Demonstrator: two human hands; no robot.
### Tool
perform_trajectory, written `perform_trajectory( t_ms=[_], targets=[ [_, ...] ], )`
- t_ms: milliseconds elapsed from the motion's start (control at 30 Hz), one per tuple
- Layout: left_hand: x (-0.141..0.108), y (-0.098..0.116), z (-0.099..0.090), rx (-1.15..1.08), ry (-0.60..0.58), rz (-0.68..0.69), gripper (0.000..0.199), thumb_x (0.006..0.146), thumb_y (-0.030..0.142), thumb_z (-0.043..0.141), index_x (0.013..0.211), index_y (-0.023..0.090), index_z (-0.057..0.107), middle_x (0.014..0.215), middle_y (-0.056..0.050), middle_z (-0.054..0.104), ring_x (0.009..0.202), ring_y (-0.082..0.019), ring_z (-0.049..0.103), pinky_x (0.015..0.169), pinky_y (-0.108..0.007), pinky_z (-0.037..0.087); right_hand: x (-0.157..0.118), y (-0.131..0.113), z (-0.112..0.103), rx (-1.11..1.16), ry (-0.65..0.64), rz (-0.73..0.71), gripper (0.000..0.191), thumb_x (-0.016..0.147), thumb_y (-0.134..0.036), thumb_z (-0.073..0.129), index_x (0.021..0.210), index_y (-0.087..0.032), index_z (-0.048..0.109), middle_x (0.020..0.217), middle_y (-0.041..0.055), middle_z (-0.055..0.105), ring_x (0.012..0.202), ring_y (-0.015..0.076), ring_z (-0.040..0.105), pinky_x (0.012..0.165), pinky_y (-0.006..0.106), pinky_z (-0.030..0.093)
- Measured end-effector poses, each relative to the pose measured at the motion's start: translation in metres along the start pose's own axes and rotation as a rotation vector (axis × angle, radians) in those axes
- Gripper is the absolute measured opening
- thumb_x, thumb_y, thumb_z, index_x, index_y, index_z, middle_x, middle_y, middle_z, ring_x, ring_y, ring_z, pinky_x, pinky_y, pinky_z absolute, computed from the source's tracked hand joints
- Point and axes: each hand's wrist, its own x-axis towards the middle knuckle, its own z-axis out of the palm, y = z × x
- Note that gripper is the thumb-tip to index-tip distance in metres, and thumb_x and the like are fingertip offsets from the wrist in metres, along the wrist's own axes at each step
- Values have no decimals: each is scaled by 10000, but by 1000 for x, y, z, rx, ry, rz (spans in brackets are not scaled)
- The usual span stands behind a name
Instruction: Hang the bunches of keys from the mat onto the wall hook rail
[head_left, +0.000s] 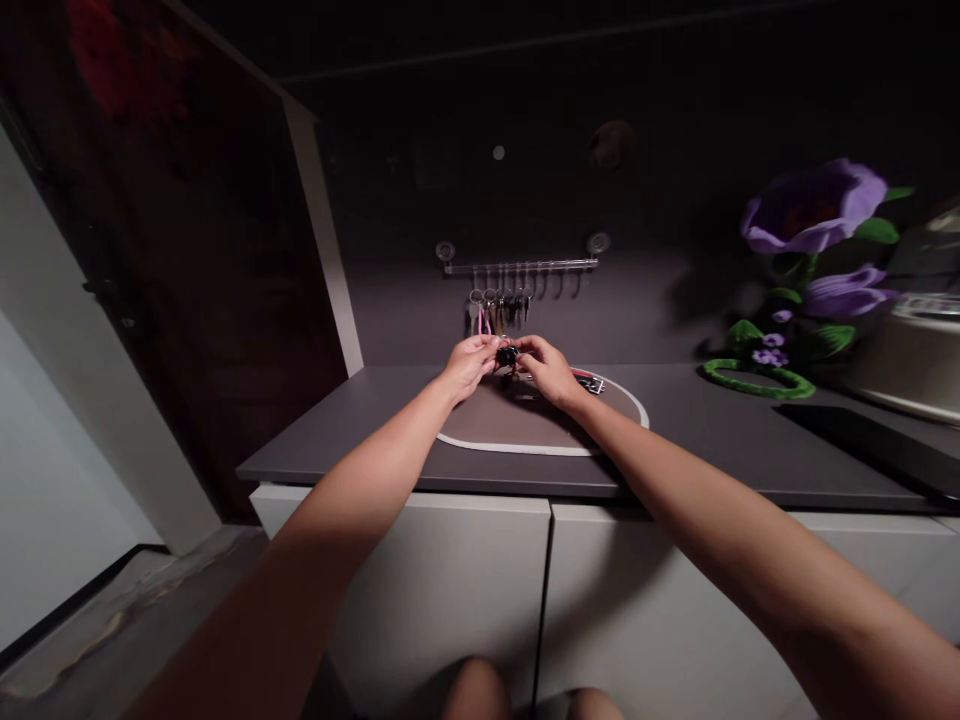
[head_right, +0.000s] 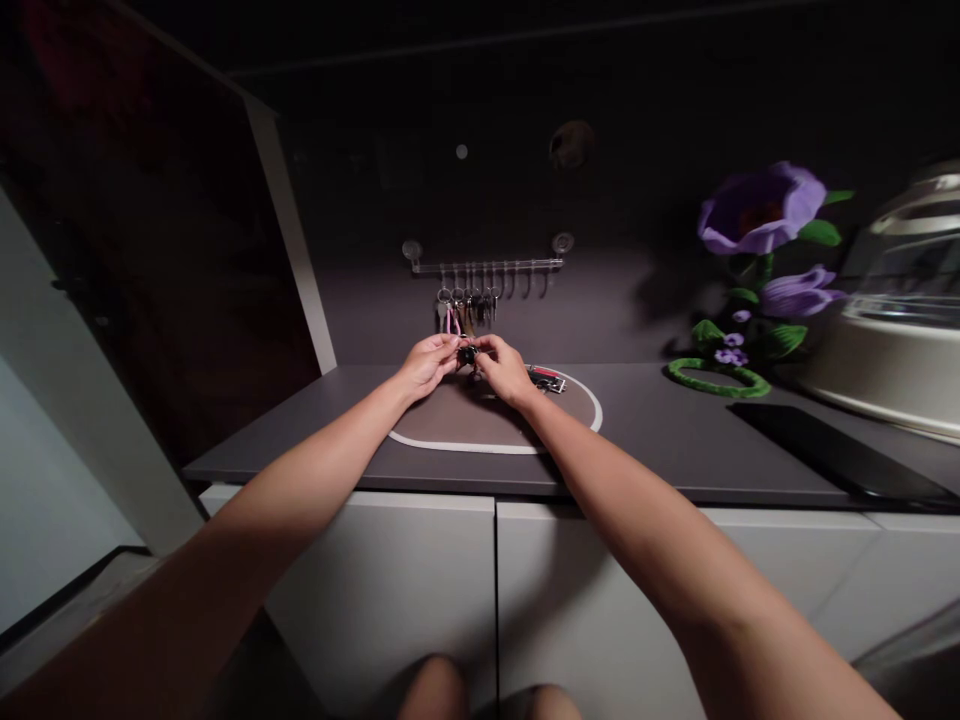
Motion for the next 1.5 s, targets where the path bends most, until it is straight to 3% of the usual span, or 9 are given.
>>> perform_trajectory(
  t_ms=[167,300,500,667,900,1133,1333,1500],
  targets=[
    [-1,-2,2,-83,-31,-47,95,737,206,628,766,135,572,806,-25,654,703,-71,563,764,-262,455,3,3,-2,92,13,16,246,728,-229,422,942,-189,536,949,14,618,788,116,547,717,241,449],
    [-2,-3,4,-132,-52,-79,41,763,149,591,739,133,561,726,-9,637,662,-64,557,760,-254,454,2,-2,-2,124,10,28,195,749,-285,446,873,-181,555,930,19,625,843,125,551,789,256,429],
    [-1,-4,5,-164,-36,-63,43,777,122,570,734,131,568,770,-22,649,695,-67,578,813,-256,443,-1,-7,-3,193,-29,67,200,729,-328,507,830,-168,569,909,24,633,829,126,553,803,266,421],
    [-3,-3,6,-195,-18,-70,33,765,144,587,754,118,570,735,-23,642,645,-90,582,744,-283,462,-2,-10,-3,255,-46,60,237,723,-374,542,830,-166,583,882,24,634,788,120,553,776,270,428],
    [-4,-7,8,-256,-54,-49,126,683,155,675,749,114,575,734,-25,645,638,-85,574,639,-223,448,3,0,0,318,6,13,308,643,-444,644,760,-166,578,799,21,628,769,135,551,779,287,417],
    [0,-12,5,-240,-70,-28,222,637,215,719,813,135,608,831,-28,650,734,-93,575,733,-255,433,9,-1,0,288,96,3,273,671,-422,613,742,-163,567,724,-3,576,692,111,504,720,261,404],
    [-2,-10,6,-199,-20,16,250,645,226,709,864,170,601,973,-41,642,865,-106,578,883,-331,399,21,-2,-4,355,95,66,277,651,-416,612,724,-168,514,697,-27,514,643,84,463,655,236,406],
    [-1,-18,5,-5,17,55,252,671,276,677,880,162,597,981,-83,648,937,-145,589,912,-343,397,38,-7,-16,405,161,139,270,666,-408,597,733,-181,467,692,-37,492,630,75,458,583,205,395]
  ],
)
